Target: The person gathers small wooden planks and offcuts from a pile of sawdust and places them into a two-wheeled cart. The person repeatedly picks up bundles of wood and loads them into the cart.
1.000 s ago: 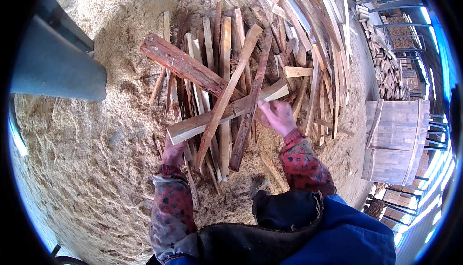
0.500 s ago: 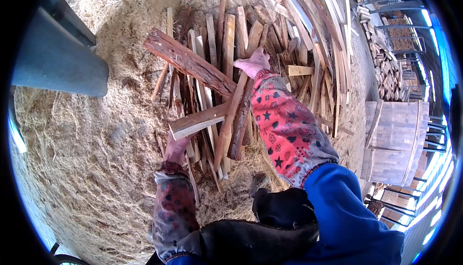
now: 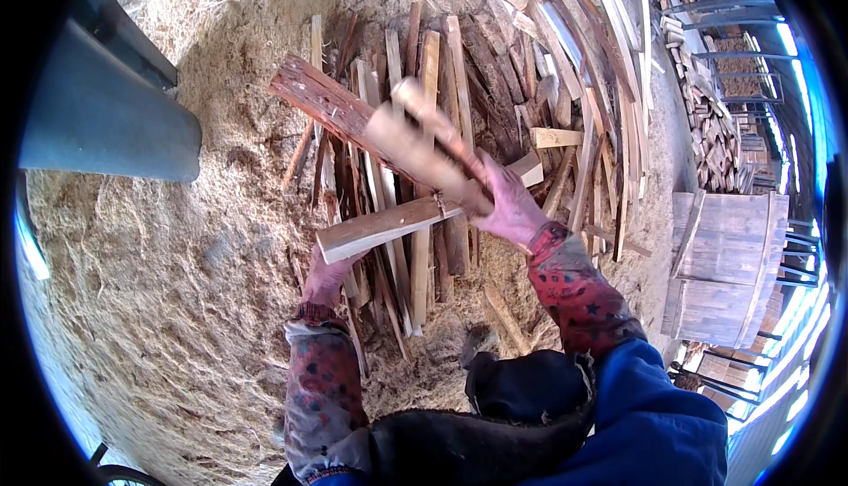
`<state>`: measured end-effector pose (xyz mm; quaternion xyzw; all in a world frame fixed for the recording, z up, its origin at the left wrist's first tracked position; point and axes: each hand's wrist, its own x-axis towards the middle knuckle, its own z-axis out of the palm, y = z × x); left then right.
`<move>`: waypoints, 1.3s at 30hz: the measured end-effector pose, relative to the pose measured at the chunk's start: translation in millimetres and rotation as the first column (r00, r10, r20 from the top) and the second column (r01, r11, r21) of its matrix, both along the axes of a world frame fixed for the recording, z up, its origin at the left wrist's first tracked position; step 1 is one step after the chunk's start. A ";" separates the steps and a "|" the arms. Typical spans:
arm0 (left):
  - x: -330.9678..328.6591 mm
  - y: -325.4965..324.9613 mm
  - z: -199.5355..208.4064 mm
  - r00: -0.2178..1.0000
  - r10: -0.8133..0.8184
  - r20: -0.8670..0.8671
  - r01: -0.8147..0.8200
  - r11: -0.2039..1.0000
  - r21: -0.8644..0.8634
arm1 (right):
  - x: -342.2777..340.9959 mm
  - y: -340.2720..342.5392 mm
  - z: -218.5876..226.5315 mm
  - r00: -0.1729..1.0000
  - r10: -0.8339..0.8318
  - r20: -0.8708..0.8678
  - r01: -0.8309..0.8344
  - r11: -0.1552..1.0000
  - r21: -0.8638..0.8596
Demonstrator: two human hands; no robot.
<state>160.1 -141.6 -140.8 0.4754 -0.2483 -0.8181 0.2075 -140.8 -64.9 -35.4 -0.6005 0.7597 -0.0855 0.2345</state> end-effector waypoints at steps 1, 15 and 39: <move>-1.0 -0.9 6.7 1.000 -0.011 0.023 0.011 0.999 -0.037 | 7.3 1.1 2.2 0.996 0.036 -0.081 -0.033 0.999 0.038; -10.3 -4.2 30.6 0.996 -0.092 0.008 0.091 0.994 0.060 | 34.9 21.8 21.7 0.862 -0.233 0.449 0.281 0.959 -0.043; -3.8 -2.7 15.8 0.945 -0.143 0.295 0.125 0.989 0.080 | -132.9 101.0 -61.2 0.707 -0.677 -0.202 0.707 0.682 0.189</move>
